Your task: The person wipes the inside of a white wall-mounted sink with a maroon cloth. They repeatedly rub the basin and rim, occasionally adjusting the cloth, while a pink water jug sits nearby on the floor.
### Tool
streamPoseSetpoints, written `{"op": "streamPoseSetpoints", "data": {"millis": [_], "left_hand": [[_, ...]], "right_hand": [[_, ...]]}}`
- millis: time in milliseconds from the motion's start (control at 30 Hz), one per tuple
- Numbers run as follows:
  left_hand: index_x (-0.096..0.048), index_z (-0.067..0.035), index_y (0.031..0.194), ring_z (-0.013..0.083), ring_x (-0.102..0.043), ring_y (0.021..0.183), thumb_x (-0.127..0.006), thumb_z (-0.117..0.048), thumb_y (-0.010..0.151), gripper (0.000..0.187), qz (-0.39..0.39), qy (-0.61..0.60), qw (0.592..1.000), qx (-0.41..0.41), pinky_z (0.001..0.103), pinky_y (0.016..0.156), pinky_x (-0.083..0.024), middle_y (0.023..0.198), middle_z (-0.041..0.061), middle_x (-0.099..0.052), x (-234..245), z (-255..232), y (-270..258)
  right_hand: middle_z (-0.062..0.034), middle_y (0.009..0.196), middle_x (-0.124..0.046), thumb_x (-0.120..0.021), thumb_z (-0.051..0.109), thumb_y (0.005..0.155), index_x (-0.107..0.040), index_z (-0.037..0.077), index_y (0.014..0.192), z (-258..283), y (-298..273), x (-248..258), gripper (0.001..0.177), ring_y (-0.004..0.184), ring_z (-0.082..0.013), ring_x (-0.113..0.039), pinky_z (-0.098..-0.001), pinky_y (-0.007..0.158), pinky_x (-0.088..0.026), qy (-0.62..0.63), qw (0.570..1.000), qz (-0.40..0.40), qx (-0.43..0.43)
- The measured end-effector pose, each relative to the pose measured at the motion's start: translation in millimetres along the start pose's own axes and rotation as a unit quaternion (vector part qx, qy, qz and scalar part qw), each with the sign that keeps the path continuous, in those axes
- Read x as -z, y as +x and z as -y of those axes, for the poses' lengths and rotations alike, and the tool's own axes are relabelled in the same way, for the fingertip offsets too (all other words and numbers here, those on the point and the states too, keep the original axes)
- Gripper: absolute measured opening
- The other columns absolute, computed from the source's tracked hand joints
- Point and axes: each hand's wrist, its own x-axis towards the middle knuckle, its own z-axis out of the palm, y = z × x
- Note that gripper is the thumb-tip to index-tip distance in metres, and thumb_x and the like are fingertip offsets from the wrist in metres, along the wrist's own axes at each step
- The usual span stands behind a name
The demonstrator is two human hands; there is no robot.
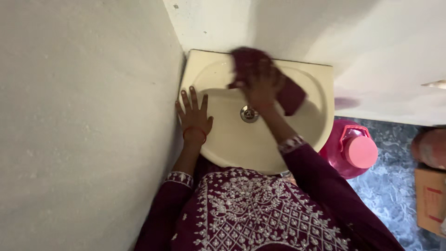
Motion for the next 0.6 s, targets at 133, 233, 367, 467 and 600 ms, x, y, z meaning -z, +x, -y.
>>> {"op": "streamPoseSetpoints", "data": {"millis": [133, 233, 367, 467, 600], "left_hand": [[-0.030, -0.026, 0.162, 0.0436, 0.002, 0.156, -0.066, -0.054, 0.090, 0.085, -0.017, 0.007, 1.000, -0.007, 0.064, 0.122, -0.007, 0.173, 0.017, 0.000, -2.9, 0.4, -3.4], [-0.032, -0.028, 0.162, 0.0425, 0.002, 0.157, -0.067, -0.052, 0.090, 0.084, -0.006, -0.016, 1.000, 0.003, 0.064, 0.124, -0.006, 0.172, 0.015, -0.006, 2.4, 0.1, -6.0], [-0.030, -0.027, 0.162, 0.0429, 0.003, 0.157, -0.067, -0.052, 0.090, 0.085, -0.010, -0.021, 1.000, -0.003, 0.064, 0.124, -0.006, 0.171, 0.016, -0.007, 8.8, -1.9, -10.4], [-0.028, -0.028, 0.164, 0.0420, 0.002, 0.156, -0.069, -0.052, 0.087, 0.090, -0.029, -0.040, 0.999, -0.005, 0.063, 0.122, -0.006, 0.172, 0.018, -0.003, 7.0, -0.7, -12.3], [-0.028, -0.029, 0.161, 0.0436, 0.003, 0.156, -0.067, -0.054, 0.089, 0.086, -0.010, -0.032, 0.999, -0.004, 0.064, 0.122, -0.006, 0.171, 0.018, 0.003, 8.5, -0.1, -7.4]], "right_hand": [[-0.0133, 0.172, -0.014, -0.043, 0.075, 0.095, -0.033, 0.036, 0.161, 112.7, 35.9, -6.3, 0.077, 0.156, -0.0470, -0.002, -0.0768, 0.115, 0.004, 0.009, 0.978, 0.067, 0.199], [-0.0050, 0.173, -0.014, -0.040, 0.067, 0.100, -0.030, 0.039, 0.161, 148.3, 53.7, 10.4, 0.068, 0.159, -0.0400, -0.001, -0.0750, 0.117, 0.005, 0.041, 0.953, 0.174, 0.246], [-0.0037, 0.173, -0.014, -0.040, 0.059, 0.101, -0.029, 0.038, 0.163, 123.8, 45.0, 20.7, 0.066, 0.158, -0.0362, -0.004, -0.0751, 0.116, 0.003, -0.005, 0.957, 0.090, 0.274], [-0.0028, 0.172, -0.015, -0.042, 0.059, 0.102, -0.032, 0.038, 0.159, 65.9, 34.8, 25.6, 0.062, 0.158, -0.0347, -0.006, -0.0745, 0.118, 0.001, -0.049, 0.980, 0.110, 0.161], [-0.0041, 0.173, -0.026, -0.054, 0.055, 0.097, -0.045, 0.034, 0.155, -46.0, -6.4, 50.4, 0.063, 0.157, -0.0383, -0.017, -0.0739, 0.117, -0.008, -0.060, 0.997, 0.032, 0.032]]}}
